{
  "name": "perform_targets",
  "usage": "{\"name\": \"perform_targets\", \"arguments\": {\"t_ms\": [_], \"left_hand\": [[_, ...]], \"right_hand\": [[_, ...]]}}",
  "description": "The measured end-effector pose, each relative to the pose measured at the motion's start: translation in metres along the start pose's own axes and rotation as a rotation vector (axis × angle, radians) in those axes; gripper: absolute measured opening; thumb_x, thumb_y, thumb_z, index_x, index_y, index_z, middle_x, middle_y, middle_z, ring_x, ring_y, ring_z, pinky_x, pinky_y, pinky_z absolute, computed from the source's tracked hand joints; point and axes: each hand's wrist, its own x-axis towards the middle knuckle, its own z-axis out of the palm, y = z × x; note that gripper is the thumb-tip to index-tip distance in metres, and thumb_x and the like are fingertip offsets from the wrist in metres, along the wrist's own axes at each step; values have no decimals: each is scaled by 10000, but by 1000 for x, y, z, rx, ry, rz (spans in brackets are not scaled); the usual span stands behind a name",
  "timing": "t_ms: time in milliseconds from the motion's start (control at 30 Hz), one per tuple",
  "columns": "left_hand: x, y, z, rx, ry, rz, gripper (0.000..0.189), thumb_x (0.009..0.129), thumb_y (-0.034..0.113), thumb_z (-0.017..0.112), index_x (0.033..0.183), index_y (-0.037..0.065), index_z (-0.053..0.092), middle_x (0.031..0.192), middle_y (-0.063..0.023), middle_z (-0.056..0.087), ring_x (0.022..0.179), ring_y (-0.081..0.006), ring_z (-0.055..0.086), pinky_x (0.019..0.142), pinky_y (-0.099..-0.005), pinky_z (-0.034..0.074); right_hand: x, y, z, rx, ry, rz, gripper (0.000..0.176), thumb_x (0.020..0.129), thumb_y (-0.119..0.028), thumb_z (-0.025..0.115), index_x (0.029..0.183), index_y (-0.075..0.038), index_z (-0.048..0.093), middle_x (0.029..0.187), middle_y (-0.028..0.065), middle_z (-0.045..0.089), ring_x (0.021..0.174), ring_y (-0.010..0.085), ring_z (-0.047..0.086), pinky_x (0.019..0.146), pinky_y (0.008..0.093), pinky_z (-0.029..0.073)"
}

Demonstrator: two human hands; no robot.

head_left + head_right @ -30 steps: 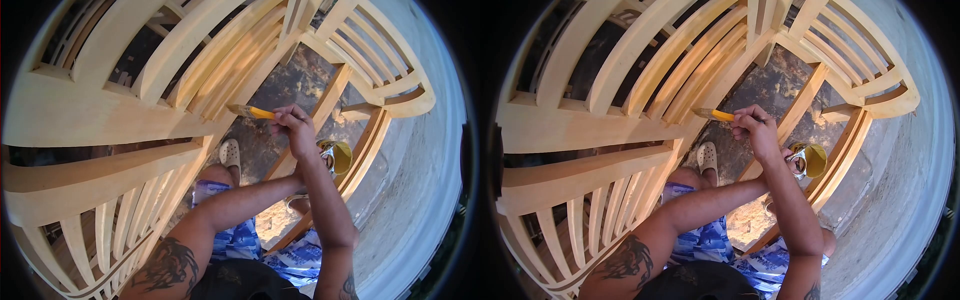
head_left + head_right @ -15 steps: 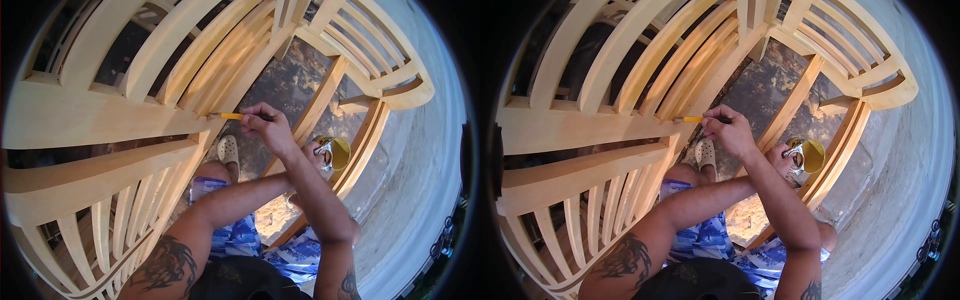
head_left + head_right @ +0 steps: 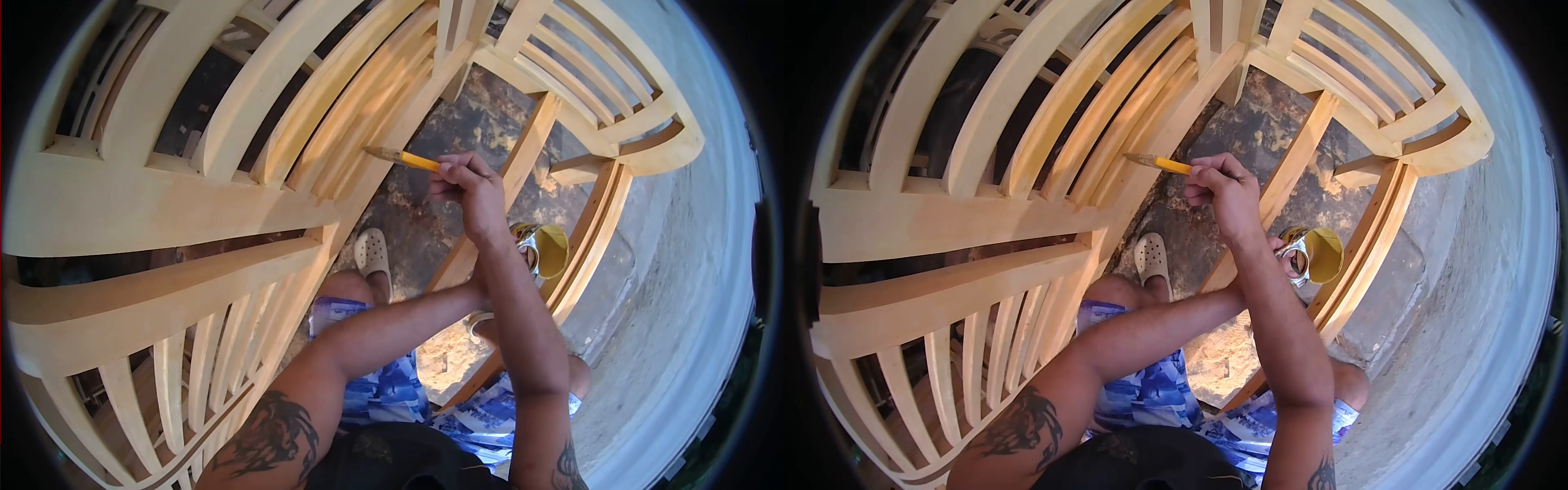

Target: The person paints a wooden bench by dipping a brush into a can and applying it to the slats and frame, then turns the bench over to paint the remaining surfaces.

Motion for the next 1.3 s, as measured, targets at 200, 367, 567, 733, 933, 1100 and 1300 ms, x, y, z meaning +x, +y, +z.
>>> {"name": "perform_targets", "arguments": {"t_ms": [200, 367, 567, 733, 933, 1100, 1300], "left_hand": [[0, 18, 3, -293, -74, -193, 232, 985, 132, 604, 1144, 16, 481, 1051, -72, 556, 906, -142, 638, 735, -270, 545], [-11, 70, 15, 336, -56, 53, 276, 993, 193, 612, 1181, 47, 473, 977, -44, 565, 874, -134, 603, 760, -289, 525], [-4, 60, 18, 72, -25, -366, 328, 950, 187, 678, 1175, 22, 506, 1013, -45, 568, 928, -127, 594, 810, -300, 519], [-4, 30, 10, 217, -11, -120, 176, 994, 165, 631, 1084, 26, 572, 974, -57, 621, 820, -123, 655, 702, -265, 544], [-12, 52, 7, 174, -129, -227, 254, 954, 170, 686, 1131, 33, 567, 1087, -83, 610, 991, -149, 601, 826, -323, 522], [-21, 95, 17, 209, -234, -379, 237, 1005, 197, 628, 1195, 64, 582, 1114, -47, 631, 997, -122, 601, 861, -319, 518], [-20, 72, 6, 132, -144, -241, 298, 937, 158, 714, 1180, 46, 584, 1133, -83, 629, 1034, -165, 602, 871, -346, 525]], "right_hand": [[4, 6, 11, -110, -165, 86, 213, 925, -94, 655, 1107, 15, 644, 949, 115, 701, 804, 194, 704, 738, 307, 589], [49, 0, -15, 236, 269, -194, 246, 957, -122, 646, 1152, 23, 610, 1006, 116, 690, 845, 202, 696, 788, 337, 585], [10, 24, 19, 91, 89, -32, 155, 944, -97, 626, 1042, 23, 641, 938, 120, 702, 761, 172, 690, 685, 289, 575], [-2, 8, -2, -34, -87, 192, 163, 874, -88, 606, 995, 13, 645, 854, 149, 709, 665, 196, 684, 613, 298, 562], [70, -15, 0, 231, 191, -112, 131, 924, -86, 600, 1011, 11, 619, 872, 125, 693, 705, 180, 680, 643, 295, 564], [92, -10, -2, 366, 350, -221, 152, 963, -96, 583, 1073, 8, 582, 915, 115, 682, 743, 177, 683, 651, 297, 569], [66, 1, -17, 238, 234, -12, 182, 916, -129, 572, 1035, 2, 615, 863, 124, 695, 677, 200, 677, 619, 320, 556]]}}
